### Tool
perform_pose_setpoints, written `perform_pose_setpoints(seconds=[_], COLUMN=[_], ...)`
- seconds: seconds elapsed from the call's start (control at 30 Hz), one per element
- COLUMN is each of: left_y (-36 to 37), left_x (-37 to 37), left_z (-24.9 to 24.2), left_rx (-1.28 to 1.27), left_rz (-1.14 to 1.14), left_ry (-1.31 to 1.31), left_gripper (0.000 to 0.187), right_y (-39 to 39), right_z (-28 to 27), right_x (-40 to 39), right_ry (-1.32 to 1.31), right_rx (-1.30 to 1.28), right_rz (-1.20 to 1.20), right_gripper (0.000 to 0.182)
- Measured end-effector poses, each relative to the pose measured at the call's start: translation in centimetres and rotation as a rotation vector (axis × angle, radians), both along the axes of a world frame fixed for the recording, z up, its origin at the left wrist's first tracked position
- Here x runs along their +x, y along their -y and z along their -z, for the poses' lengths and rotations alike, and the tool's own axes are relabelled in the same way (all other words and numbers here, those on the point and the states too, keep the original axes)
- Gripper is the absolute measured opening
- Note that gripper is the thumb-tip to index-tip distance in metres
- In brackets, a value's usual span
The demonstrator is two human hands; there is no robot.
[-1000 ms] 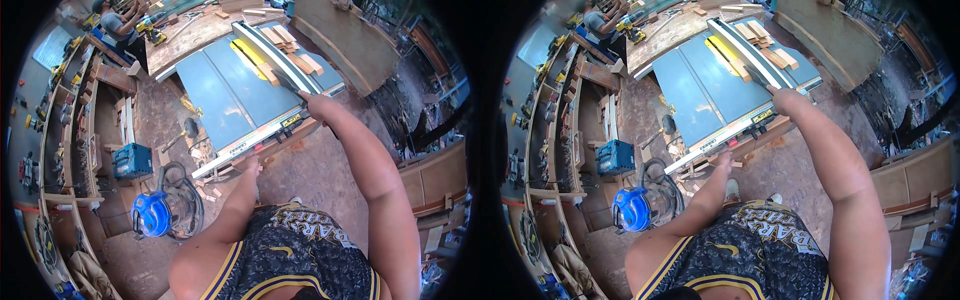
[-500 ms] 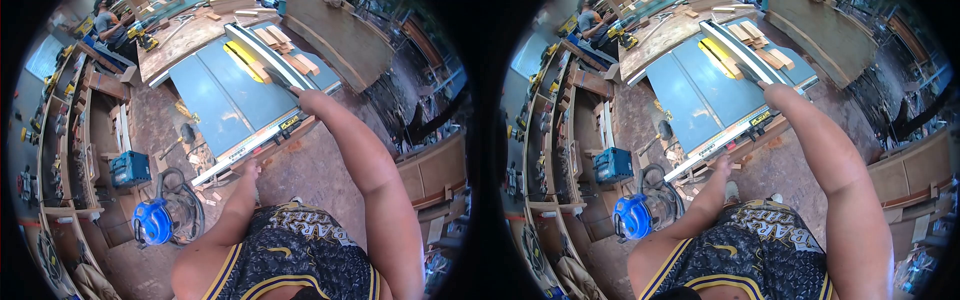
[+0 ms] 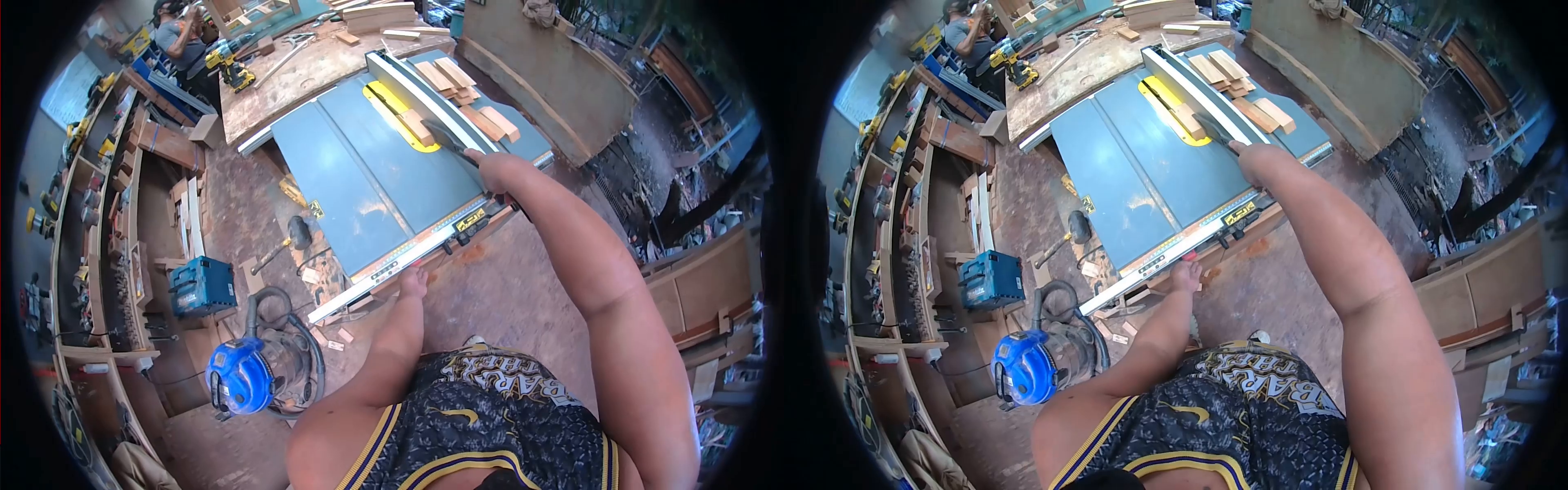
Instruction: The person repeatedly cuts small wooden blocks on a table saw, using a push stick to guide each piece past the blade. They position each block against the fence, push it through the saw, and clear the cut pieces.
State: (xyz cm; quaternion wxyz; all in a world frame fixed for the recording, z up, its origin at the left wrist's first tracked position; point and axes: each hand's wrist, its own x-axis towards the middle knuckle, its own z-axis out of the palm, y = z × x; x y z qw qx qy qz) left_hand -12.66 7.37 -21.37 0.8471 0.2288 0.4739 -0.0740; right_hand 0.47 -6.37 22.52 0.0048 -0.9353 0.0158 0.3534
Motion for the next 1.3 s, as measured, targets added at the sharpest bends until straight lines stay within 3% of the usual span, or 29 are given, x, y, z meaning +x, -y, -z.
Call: perform_pose_setpoints(seconds=[0.27, 0.67, 0.77, 0.9, 0.93, 1.07, 1.13, 1.17, 1.2, 1.27, 1.3], left_y=[-0.3, -0.3, 0.3, 1.2, 0.9, 0.4, -0.2, -1.3, -2.8, -5.8, -6.7], left_x=[-0.5, -1.4, -1.6, -0.9, -0.5, -1.6, -4.0, -4.9, -6.3, -8.9, -11.9], left_z=[1.8, 2.1, 3.3, 1.9, 3.6, 4.8, 1.4, 0.5, -0.9, -3.8, 0.4], left_rx=[-0.061, -0.062, -0.072, -0.022, -0.022, -0.160, 0.092, 0.087, 0.093, 0.527, 0.715], left_rz=[-0.070, -0.079, -0.166, -0.259, -0.271, -0.188, 0.108, 0.325, 0.318, 1.033, 0.983], left_ry=[0.106, 0.206, 0.227, 0.192, 0.197, 0.372, 0.362, 0.359, 0.352, 0.176, 0.243], left_gripper=[0.034, 0.042, 0.052, 0.048, 0.048, 0.046, 0.044, 0.049, 0.049, 0.058, 0.057], right_y=[-1.1, -2.3, -2.8, -4.9, -5.3, -6.0, -6.1, -6.2, -6.4, -7.2, -7.5], right_z=[-1.0, 0.1, 0.0, -0.2, 0.3, 0.9, 1.1, 1.4, 1.5, 1.2, 1.1], right_x=[0.5, 4.5, 5.5, 6.9, 7.7, 10.1, 10.6, 10.9, 11.2, 11.7, 12.0], right_ry=[0.086, 0.084, 0.090, 0.110, 0.114, 0.160, 0.159, 0.186, 0.215, 0.214, 0.219], right_rx=[0.031, 0.050, 0.058, 0.057, 0.057, 0.079, 0.081, 0.095, 0.111, 0.114, 0.111], right_rz=[0.018, 0.026, 0.027, 0.011, -0.001, 0.003, 0.008, -0.004, -0.015, -0.021, -0.017], right_gripper=[0.087, 0.086, 0.084, 0.080, 0.080, 0.077, 0.077, 0.077, 0.076, 0.076, 0.076])
